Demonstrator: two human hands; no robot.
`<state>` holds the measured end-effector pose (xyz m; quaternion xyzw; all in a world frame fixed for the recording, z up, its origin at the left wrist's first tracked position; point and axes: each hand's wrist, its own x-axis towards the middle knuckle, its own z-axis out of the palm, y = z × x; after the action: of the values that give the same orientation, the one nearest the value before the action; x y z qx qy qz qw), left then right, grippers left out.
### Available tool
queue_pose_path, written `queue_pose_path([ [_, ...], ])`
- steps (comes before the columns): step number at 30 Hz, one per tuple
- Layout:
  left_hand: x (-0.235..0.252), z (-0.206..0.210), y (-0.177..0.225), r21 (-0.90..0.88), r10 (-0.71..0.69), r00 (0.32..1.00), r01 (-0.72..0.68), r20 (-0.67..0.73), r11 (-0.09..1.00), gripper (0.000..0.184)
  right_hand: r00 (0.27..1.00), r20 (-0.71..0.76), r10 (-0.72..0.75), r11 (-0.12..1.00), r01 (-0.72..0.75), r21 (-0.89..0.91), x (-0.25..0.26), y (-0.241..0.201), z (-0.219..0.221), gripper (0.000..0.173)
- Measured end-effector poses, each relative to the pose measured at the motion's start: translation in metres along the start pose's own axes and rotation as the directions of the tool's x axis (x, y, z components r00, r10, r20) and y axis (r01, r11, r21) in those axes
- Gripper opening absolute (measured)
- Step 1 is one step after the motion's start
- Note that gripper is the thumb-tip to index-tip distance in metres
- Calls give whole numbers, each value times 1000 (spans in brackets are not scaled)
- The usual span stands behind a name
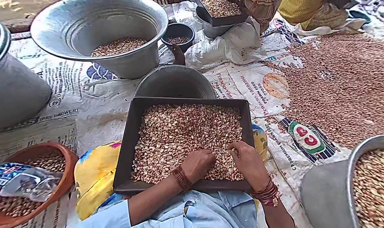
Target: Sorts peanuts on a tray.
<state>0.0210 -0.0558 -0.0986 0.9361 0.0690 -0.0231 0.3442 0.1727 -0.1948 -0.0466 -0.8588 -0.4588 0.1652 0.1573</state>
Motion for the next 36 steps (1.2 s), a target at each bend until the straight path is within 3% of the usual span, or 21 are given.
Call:
queue_pose_path([
  [2, 0, -5, -2, -46, -12, 1000, 11, -18, 999, 17, 999, -40, -4, 1000, 3, -25, -1, 3, -1, 16],
  [5, -4, -24, -17, -349, -136, 978, 74, -155, 934, 20, 1000, -1, 24, 999, -24, -47, -5, 4, -4, 16],
  [8, -12, -42, -29, -535, -250, 961, 152, -116, 831, 28, 994, 97, 45, 996, -37, -79, -4, 2, -2, 19],
  [10, -19, -44, -26, -490, -194, 980, 152, -35, 858, 26, 984, 167, 70, 990, -48, -131, 0, -1, 3, 22],
  [14, -23, -23, -8, -290, 54, 992, -19, 115, 957, 16, 961, 255, 112, 978, -61, -197, 7, -5, 7, 23],
  [16, -22, -15, -4, -223, 99, 982, -62, 162, 973, 15, 952, 277, 131, 977, -76, -201, 7, -5, 7, 25],
  [21, -18, -10, -2, -139, 60, 970, -27, 237, 990, 15, 927, 338, 160, 979, -107, -171, 4, -6, 3, 27],
  [23, -19, -13, -4, -214, 44, 978, 1, 204, 977, 17, 930, 343, 132, 987, -92, -130, 1, -11, -2, 24],
  [25, -20, -17, -5, -410, -12, 983, 86, 181, 908, 21, 951, 309, 30, 999, -15, -50, -6, -21, -7, 22],
  [27, -19, -21, -3, -545, -46, 956, 203, 289, 813, 27, 967, 216, -139, 990, 131, 51, -15, -34, -5, 17],
  [29, -16, -18, -4, -620, -14, 934, 249, 357, 744, 33, 945, 135, -298, 952, 283, 115, -20, -47, 0, 13],
  [32, -12, -17, -8, -691, -29, 928, 298, 372, 658, 25, 924, 78, -375, 923, 365, 117, -10, -56, 0, 14],
  [34, -9, -32, -9, -591, -94, 926, 309, 366, 745, 11, 941, 25, -338, 941, 337, 38, 10, -50, -3, 15],
  [36, -6, -63, -11, -351, -182, 911, 318, 370, 881, 14, 960, 19, -280, 958, 280, -57, 34, -40, -4, 17],
])
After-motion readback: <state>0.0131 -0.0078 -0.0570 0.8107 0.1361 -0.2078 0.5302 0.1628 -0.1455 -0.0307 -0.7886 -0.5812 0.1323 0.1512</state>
